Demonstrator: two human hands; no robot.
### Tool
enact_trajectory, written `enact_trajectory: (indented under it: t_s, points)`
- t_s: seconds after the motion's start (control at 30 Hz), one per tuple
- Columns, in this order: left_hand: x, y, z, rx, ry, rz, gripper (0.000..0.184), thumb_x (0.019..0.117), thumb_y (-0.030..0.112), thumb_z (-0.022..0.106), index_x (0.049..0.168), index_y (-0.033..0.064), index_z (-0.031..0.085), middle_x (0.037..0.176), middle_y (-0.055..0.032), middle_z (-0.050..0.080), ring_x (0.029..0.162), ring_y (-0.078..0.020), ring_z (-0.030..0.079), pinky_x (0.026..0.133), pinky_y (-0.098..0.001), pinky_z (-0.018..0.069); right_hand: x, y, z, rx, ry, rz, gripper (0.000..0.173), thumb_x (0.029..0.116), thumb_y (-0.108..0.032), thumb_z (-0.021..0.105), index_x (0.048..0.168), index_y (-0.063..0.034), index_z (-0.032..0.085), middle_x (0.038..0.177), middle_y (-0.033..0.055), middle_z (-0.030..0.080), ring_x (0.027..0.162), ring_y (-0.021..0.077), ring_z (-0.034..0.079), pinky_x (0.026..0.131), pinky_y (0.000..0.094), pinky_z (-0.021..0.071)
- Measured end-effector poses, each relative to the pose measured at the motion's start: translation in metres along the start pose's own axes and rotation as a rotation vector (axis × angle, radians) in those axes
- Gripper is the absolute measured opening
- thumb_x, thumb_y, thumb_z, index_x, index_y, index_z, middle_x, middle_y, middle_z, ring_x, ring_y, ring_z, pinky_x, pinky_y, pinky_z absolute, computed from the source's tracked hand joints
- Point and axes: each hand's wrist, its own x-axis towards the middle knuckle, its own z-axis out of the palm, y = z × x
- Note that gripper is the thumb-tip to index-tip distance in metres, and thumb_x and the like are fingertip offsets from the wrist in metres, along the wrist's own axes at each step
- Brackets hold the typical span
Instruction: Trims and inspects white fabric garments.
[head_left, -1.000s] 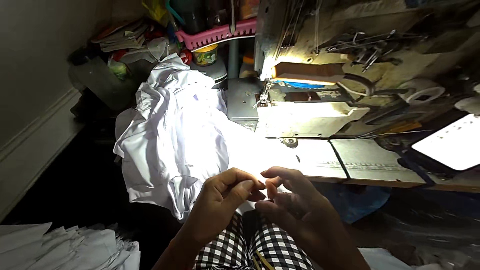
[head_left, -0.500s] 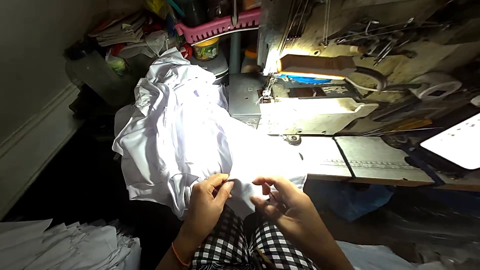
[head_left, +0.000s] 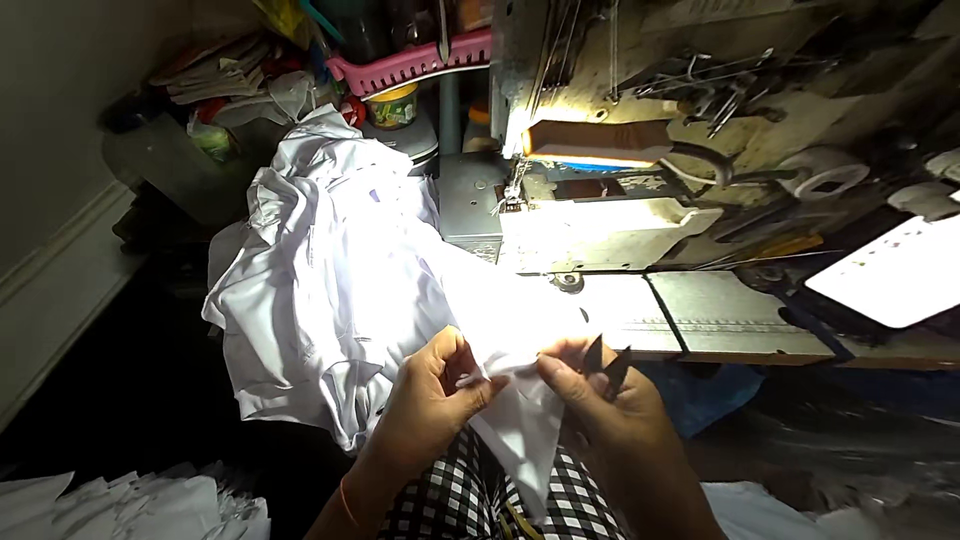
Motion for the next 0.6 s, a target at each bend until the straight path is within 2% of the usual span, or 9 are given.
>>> enact_trajectory:
  t_s: [0.03, 0.1, 0.13, 0.2, 0.3, 0.37, 0.43, 0.5, 0.6]
  points:
    - [0.0, -0.004, -0.001, 0.02, -0.006, 0.002, 0.01, 0.0894, 0.006, 0.068, 0.097, 0.0078, 0.062, 0.084, 0.0042, 0.067, 0.078, -0.0013, 0.064, 0.071, -0.0188, 0.054, 0.004, -0.002, -0.001, 0.092, 0.021, 0.024, 0.004, 0.0977, -0.014, 0.064, 0.098, -0.017, 0.068, 0.067, -0.0053, 0.065, 0.043, -0.0023, 0.05, 0.038, 0.014, 0.0431]
    - [-0.001, -0.007, -0.006, -0.136, 0.002, -0.031, 0.014, 0.0925, 0.001, 0.06, 0.104, 0.0079, 0.06, 0.091, 0.0024, 0.067, 0.082, -0.0038, 0.065, 0.074, -0.0219, 0.0558, 0.012, -0.005, -0.006, 0.227, 0.065, 0.063, 0.011, 0.0971, -0.009, 0.062, 0.098, -0.0153, 0.072, 0.065, -0.0029, 0.063, 0.041, -0.0026, 0.047, 0.037, 0.0129, 0.0409]
    - [-0.001, -0.005, -0.011, -0.257, 0.027, -0.065, 0.014, 0.0952, 0.003, 0.059, 0.107, 0.0097, 0.06, 0.091, 0.0008, 0.069, 0.082, -0.0051, 0.068, 0.074, -0.0235, 0.0578, 0.016, -0.006, -0.008, 0.282, 0.088, 0.088, 0.014, 0.0968, -0.007, 0.061, 0.099, -0.0135, 0.073, 0.065, -0.0011, 0.063, 0.04, -0.0023, 0.046, 0.037, 0.0129, 0.0407]
    - [-0.001, 0.003, -0.02, -0.389, 0.111, -0.112, 0.01, 0.1, 0.012, 0.059, 0.108, 0.0135, 0.065, 0.083, -0.0015, 0.069, 0.072, -0.0055, 0.068, 0.067, -0.0232, 0.0587, 0.021, -0.005, -0.01, 0.353, 0.115, 0.137, 0.017, 0.0989, -0.006, 0.055, 0.103, -0.0121, 0.071, 0.064, 0.0012, 0.062, 0.04, -0.0015, 0.046, 0.037, 0.0129, 0.0406]
    - [0.001, 0.01, -0.033, -0.272, 0.179, -0.008, 0.015, 0.1035, 0.021, 0.057, 0.109, 0.0185, 0.07, 0.081, 0.0006, 0.066, 0.067, -0.0017, 0.063, 0.064, -0.0176, 0.0564, 0.023, 0.001, -0.01, 0.384, 0.062, 0.104, 0.015, 0.1005, -0.01, 0.058, 0.104, -0.0154, 0.072, 0.065, 0.0, 0.061, 0.041, -0.0025, 0.044, 0.039, 0.0122, 0.0386]
    - [-0.001, 0.011, -0.042, -0.072, 0.134, 0.134, 0.017, 0.1048, 0.031, 0.057, 0.111, 0.0245, 0.071, 0.084, 0.0072, 0.065, 0.068, 0.0039, 0.059, 0.063, -0.0115, 0.0508, 0.023, 0.004, -0.011, 0.276, -0.02, -0.013, 0.013, 0.0992, -0.017, 0.064, 0.105, -0.0225, 0.074, 0.069, -0.0054, 0.063, 0.047, -0.005, 0.047, 0.044, 0.0107, 0.0414]
    - [-0.003, 0.015, -0.047, 0.096, 0.068, 0.275, 0.021, 0.1036, 0.038, 0.057, 0.109, 0.0271, 0.074, 0.088, 0.0161, 0.066, 0.073, 0.0115, 0.056, 0.065, -0.006, 0.0453, 0.023, 0.004, -0.013, 0.047, -0.072, -0.152, 0.016, 0.0969, -0.025, 0.069, 0.11, -0.0311, 0.075, 0.072, -0.0118, 0.063, 0.053, -0.0079, 0.048, 0.048, 0.0086, 0.0408]
    - [-0.007, 0.023, -0.047, 0.235, 0.068, 0.315, 0.019, 0.0981, 0.038, 0.067, 0.111, 0.0276, 0.076, 0.089, 0.0143, 0.063, 0.083, 0.0082, 0.056, 0.072, -0.008, 0.047, 0.024, -0.001, -0.013, -0.236, -0.081, -0.295, 0.021, 0.0973, -0.031, 0.069, 0.117, -0.0369, 0.073, 0.083, -0.0145, 0.06, 0.06, -0.0098, 0.048, 0.053, 0.0058, 0.0397]
    - [-0.007, 0.033, -0.041, 0.529, 0.194, 0.345, 0.029, 0.0899, 0.036, 0.075, 0.118, 0.0291, 0.075, 0.09, 0.0116, 0.061, 0.084, 0.0079, 0.055, 0.072, -0.0079, 0.0464, 0.028, -0.005, -0.007, -0.511, -0.027, -0.438, 0.026, 0.0966, -0.03, 0.069, 0.121, -0.0375, 0.074, 0.088, -0.0088, 0.051, 0.066, -0.0096, 0.045, 0.055, 0.0039, 0.0366]
